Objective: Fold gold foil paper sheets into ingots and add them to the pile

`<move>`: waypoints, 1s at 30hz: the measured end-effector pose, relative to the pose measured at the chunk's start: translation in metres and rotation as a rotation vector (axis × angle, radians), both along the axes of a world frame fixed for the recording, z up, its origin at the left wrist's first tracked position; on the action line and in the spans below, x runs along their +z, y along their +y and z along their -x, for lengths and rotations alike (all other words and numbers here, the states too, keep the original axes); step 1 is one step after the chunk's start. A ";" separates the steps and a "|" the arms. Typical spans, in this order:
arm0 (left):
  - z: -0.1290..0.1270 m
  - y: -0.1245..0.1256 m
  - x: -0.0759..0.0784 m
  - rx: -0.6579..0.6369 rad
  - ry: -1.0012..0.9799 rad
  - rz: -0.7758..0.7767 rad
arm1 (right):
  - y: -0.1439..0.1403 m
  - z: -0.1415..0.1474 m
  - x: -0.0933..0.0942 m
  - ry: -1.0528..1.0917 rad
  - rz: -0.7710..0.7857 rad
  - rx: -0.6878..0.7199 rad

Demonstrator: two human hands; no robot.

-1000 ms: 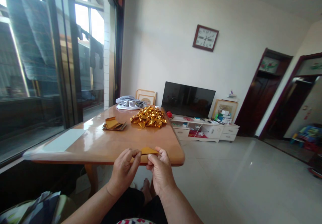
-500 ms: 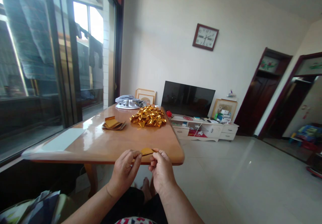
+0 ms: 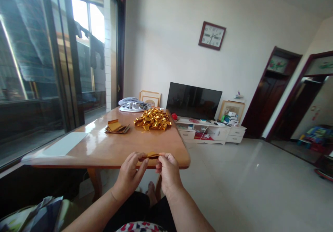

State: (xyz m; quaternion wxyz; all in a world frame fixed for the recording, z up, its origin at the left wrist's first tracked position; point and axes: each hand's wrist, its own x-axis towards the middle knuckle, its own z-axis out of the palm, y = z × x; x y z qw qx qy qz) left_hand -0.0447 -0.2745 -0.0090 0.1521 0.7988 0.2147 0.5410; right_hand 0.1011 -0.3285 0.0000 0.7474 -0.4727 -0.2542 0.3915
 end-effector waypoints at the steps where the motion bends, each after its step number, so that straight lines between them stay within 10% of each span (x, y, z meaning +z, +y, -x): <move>1: -0.001 0.001 -0.002 0.005 -0.006 0.023 | 0.001 0.000 -0.001 -0.024 -0.002 -0.010; 30: -0.024 0.022 -0.039 -0.244 -0.411 0.752 | 0.006 0.005 -0.023 -0.180 -0.046 -0.134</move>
